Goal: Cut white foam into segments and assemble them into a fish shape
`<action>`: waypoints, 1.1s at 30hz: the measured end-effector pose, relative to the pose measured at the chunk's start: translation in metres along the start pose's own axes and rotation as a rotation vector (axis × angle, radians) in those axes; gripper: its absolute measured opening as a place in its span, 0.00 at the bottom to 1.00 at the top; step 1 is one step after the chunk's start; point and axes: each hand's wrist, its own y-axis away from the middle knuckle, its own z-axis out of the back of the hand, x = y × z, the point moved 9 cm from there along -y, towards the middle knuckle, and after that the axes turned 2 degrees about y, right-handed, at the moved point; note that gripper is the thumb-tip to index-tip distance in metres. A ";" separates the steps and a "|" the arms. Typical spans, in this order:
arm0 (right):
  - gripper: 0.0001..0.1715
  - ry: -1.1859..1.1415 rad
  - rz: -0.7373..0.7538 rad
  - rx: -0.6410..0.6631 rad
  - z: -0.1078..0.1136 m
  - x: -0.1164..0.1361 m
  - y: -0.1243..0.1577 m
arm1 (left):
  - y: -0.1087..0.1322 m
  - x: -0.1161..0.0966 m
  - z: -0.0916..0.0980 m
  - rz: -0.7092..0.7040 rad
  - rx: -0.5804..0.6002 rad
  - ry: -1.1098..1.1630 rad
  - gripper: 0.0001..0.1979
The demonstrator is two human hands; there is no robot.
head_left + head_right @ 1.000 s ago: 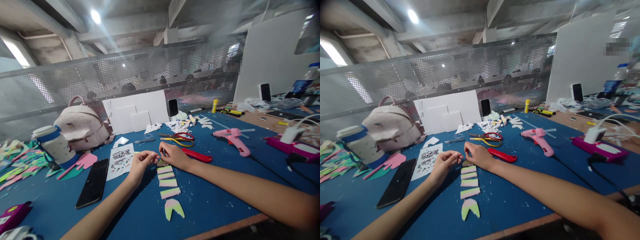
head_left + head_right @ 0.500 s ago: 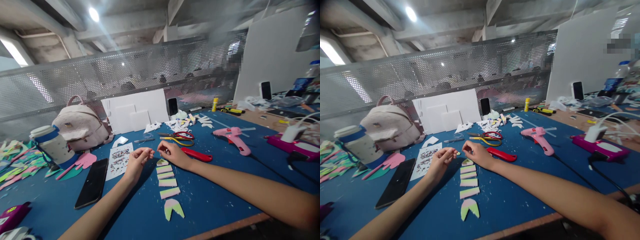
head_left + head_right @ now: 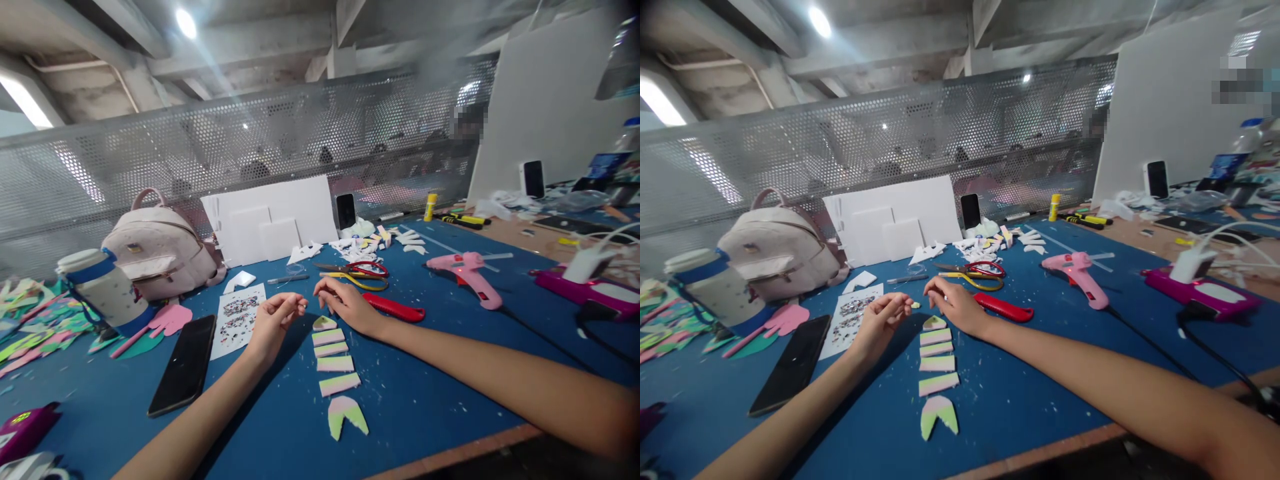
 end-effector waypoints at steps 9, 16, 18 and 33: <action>0.15 0.066 0.019 0.025 -0.001 0.008 -0.001 | 0.001 0.000 -0.002 -0.007 0.017 -0.025 0.09; 0.14 0.016 0.015 0.024 -0.002 0.007 -0.002 | 0.002 -0.003 -0.007 -0.021 0.026 -0.100 0.10; 0.15 -0.044 -0.009 -0.016 0.001 0.001 -0.003 | 0.001 -0.006 -0.004 -0.051 -0.011 -0.133 0.09; 0.17 -0.530 -0.217 -0.454 0.043 -0.045 0.000 | -0.011 -0.034 0.025 -0.127 -0.138 -0.463 0.12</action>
